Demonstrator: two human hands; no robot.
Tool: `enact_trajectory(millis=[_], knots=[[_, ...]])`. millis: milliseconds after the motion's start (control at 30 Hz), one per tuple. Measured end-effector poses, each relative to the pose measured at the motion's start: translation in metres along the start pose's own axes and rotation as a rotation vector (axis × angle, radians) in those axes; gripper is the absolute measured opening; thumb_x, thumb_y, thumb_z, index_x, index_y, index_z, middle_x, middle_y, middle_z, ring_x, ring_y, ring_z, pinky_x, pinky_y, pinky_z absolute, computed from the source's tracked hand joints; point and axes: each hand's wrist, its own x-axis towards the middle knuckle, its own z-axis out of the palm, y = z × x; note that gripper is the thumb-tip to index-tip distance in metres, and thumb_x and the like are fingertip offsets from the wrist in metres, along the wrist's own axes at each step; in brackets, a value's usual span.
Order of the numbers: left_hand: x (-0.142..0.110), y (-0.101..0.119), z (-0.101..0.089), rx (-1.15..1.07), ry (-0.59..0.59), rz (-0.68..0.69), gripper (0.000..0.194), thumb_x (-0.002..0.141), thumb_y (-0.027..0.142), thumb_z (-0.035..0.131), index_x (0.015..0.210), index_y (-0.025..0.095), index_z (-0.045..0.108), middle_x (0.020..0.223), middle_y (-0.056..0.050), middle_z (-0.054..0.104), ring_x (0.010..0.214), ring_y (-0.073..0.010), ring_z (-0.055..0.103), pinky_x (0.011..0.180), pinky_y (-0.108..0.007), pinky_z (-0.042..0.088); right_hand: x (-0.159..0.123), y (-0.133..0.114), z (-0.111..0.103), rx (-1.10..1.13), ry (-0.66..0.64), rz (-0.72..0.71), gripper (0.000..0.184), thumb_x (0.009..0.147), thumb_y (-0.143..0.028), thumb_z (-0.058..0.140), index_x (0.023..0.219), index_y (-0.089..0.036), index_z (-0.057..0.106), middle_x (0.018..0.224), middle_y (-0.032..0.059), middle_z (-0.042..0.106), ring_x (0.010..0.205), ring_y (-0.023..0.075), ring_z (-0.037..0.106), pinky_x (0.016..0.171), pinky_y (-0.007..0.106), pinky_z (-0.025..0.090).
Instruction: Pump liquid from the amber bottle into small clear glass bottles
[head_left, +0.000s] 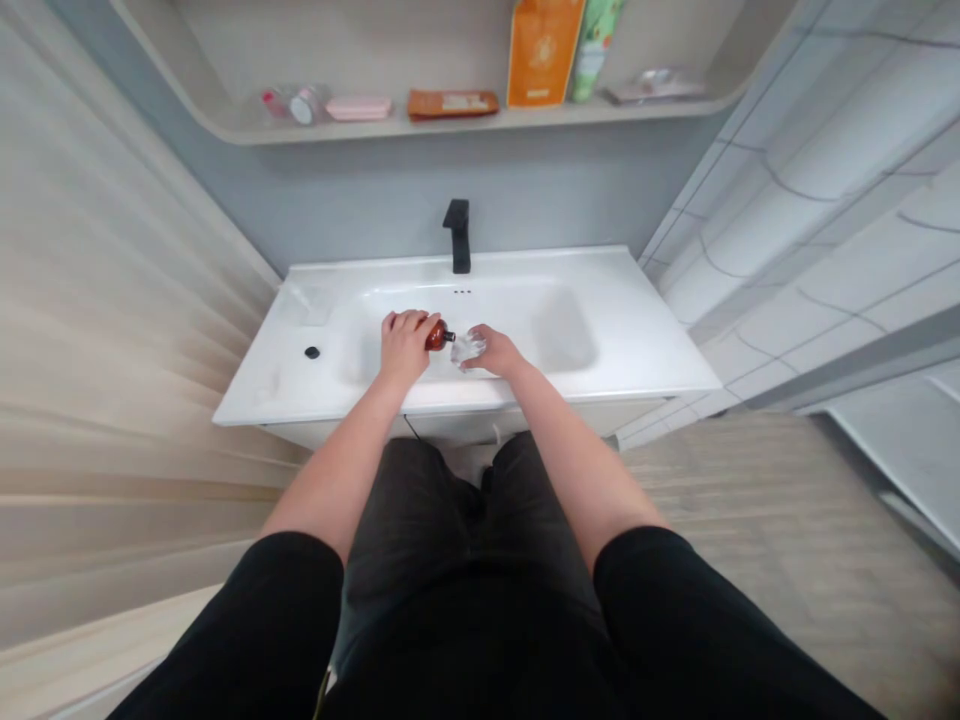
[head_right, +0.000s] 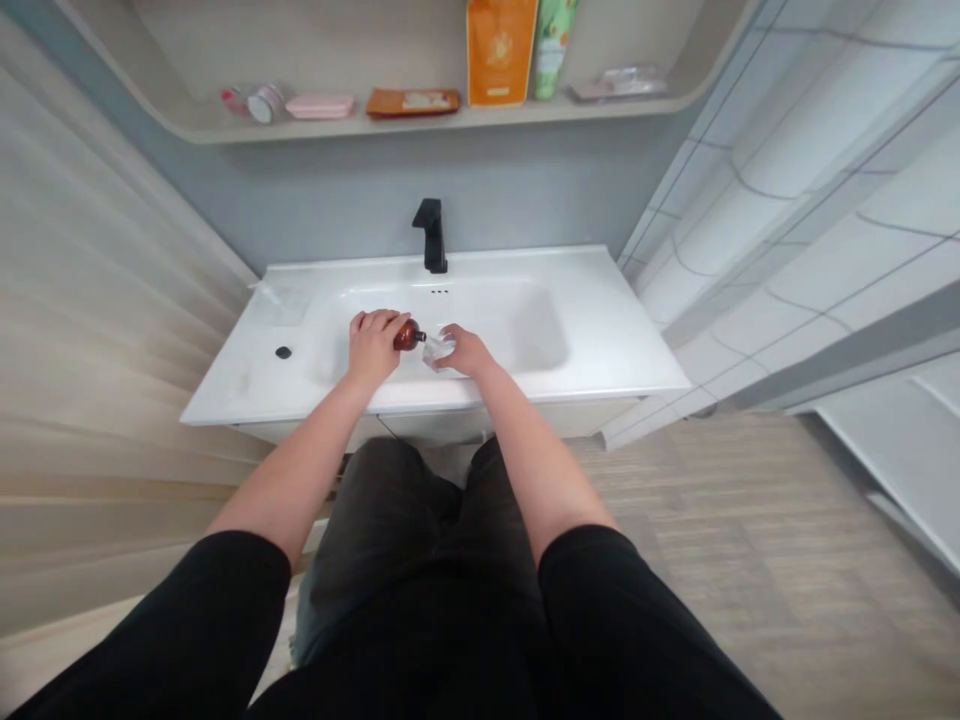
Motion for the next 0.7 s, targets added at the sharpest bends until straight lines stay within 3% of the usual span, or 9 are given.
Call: enact_trajectory(millis=[700], knots=[[0.0004, 0.0033, -0.0048, -0.002, -0.026, -0.001, 0.062, 0.100, 0.016, 0.058, 0.159, 0.031, 0.071, 0.157, -0.016, 0.072, 0.155, -0.0381, 0.058, 0.138, -0.064, 0.028, -0.0010, -0.0029, -0.0016, -0.002, -0.007, 0.009, 0.072, 0.059, -0.030, 0.107, 0.123, -0.028, 0.073, 0.114, 0.0009, 0.085, 0.107, 0.0282, 0.079, 0.106, 0.043, 0.062]])
